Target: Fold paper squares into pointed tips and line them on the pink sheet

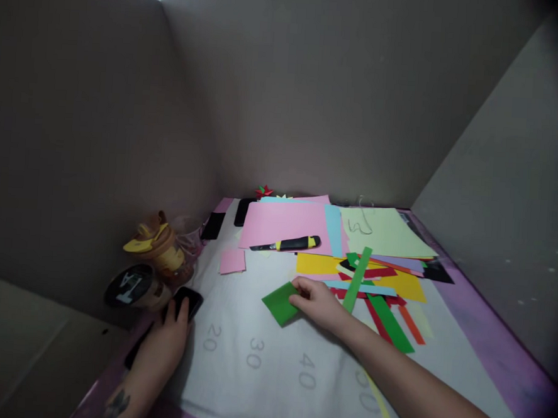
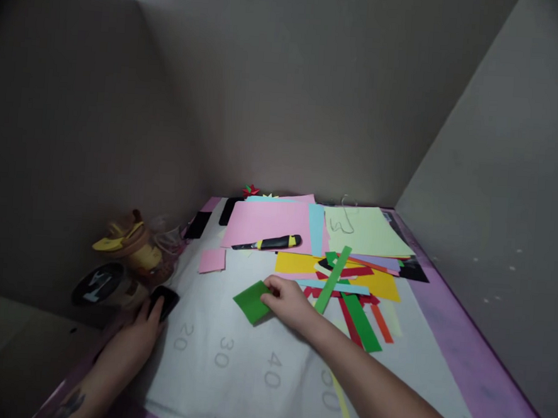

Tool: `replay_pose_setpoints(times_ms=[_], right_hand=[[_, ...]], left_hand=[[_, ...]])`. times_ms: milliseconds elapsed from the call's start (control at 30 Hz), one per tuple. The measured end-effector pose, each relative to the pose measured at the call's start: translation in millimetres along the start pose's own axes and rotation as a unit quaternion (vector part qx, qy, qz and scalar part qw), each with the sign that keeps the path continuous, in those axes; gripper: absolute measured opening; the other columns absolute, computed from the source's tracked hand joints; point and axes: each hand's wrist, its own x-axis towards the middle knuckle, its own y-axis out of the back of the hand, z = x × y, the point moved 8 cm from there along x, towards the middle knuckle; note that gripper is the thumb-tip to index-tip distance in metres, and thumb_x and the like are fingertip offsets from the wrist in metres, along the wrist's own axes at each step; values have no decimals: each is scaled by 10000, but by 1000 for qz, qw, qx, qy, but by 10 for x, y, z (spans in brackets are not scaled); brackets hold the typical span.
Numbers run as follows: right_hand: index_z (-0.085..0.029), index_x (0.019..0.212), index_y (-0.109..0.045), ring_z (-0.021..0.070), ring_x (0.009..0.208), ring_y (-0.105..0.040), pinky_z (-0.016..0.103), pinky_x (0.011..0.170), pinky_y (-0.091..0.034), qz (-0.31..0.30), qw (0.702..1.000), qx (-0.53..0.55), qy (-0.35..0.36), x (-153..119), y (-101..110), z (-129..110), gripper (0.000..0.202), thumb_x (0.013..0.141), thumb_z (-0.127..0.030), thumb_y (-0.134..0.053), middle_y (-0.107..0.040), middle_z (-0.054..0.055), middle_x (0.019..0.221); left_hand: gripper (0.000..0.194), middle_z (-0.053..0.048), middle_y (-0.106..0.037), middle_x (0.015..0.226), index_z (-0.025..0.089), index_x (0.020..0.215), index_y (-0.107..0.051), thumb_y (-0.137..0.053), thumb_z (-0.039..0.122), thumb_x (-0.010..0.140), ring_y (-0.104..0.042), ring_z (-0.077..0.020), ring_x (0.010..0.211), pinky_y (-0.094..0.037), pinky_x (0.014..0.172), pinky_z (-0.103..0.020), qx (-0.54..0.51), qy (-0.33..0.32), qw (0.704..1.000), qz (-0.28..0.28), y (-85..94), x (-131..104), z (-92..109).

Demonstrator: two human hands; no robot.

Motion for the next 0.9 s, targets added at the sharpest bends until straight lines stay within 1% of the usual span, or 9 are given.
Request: replay_pose_setpoints(times_ms=[133, 267, 400, 500, 567, 633, 700, 767, 900], right_hand=[[-184, 686, -498, 121, 620, -430, 237, 575, -311, -5, 1000, 6, -1, 6, -42, 23, 39, 718, -188, -520, -447, -51, 638], [-182, 697, -517, 120, 620, -438, 231, 565, -312, -5, 1000, 13, -1, 18, -77, 87, 19, 715, -176, -523, -454, -50, 637], [-179, 682, -528, 113, 598, -435, 222, 547, -306, -8, 1000, 12, -2, 50, -132, 160, 32, 694, -149, -529, -457, -55, 613], [-178, 694, -550, 111, 590, -440, 218, 544, -308, -17, 1000, 22, -6, 57, -178, 186, 51, 687, -133, -528, -467, -55, 602], [-178, 695, -556, 109, 584, -437, 215, 543, -309, -19, 999, 28, -12, 43, -191, 193, 60, 687, -126, -528, -465, -56, 600], [-179, 687, -560, 108, 579, -433, 214, 541, -307, -15, 1000, 21, -17, 19, -182, 200, 62, 684, -122, -534, -458, -57, 596], [-180, 679, -568, 111, 593, -444, 214, 551, -311, -5, 1000, 2, -18, -2, -156, 205, 72, 674, -114, -542, -474, -54, 604], [-187, 698, -592, 120, 627, -476, 215, 580, -332, -10, 1000, -16, -10, -12, -154, 203, 88, 681, -114, -546, -525, -44, 640], [-202, 741, -630, 138, 666, -520, 225, 626, -364, -13, 998, -56, -2, 1, -147, 230, 126, 683, -122, -553, -599, -24, 705]], left_hand=[[514, -292, -581, 1243, 37, 1239, -595, -364, -20, 783, -600, -366, 1113, -515, 880, -475, 10, -25, 1000, 15, 95, 31, 77], [611, -237, -635, 1199, 61, 1310, -528, -334, -63, 744, -679, -301, 984, -557, 802, -387, -31, 1, 1000, -5, 257, -29, -61], [665, -142, -579, 1325, 151, 1380, -439, -316, -42, 755, -655, -240, 1063, -541, 845, -321, -129, -2, 991, 43, 765, 58, -31], [647, -171, -544, 1353, 144, 1439, -335, -326, -1, 809, -677, -279, 995, -549, 773, -352, -130, -15, 988, 76, 1204, 554, 226], [598, -214, -578, 1287, 112, 1434, -328, -346, 16, 844, -686, -290, 945, -533, 781, -379, -133, -15, 987, 86, 1409, 1102, 413], [480, -203, -654, 1122, 92, 1377, -402, -385, 71, 897, -673, -290, 958, -521, 805, -404, -145, -2, 987, 69, 1480, 1717, 532], [389, -169, -664, 1047, 82, 1307, -467, -458, 161, 927, -659, -271, 960, -519, 822, -425, -153, 19, 986, 63, 1472, 2267, 548], [351, -108, -610, 1151, 137, 1225, -532, -547, 307, 918, -626, -220, 979, -530, 836, -425, -159, 46, 985, 58, 1381, 2675, 468], [327, -102, -570, 1211, 136, 1209, -538, -548, 290, 921, -606, -205, 1000, -516, 853, -420, -170, 64, 982, 51, 1061, 3096, 264]])
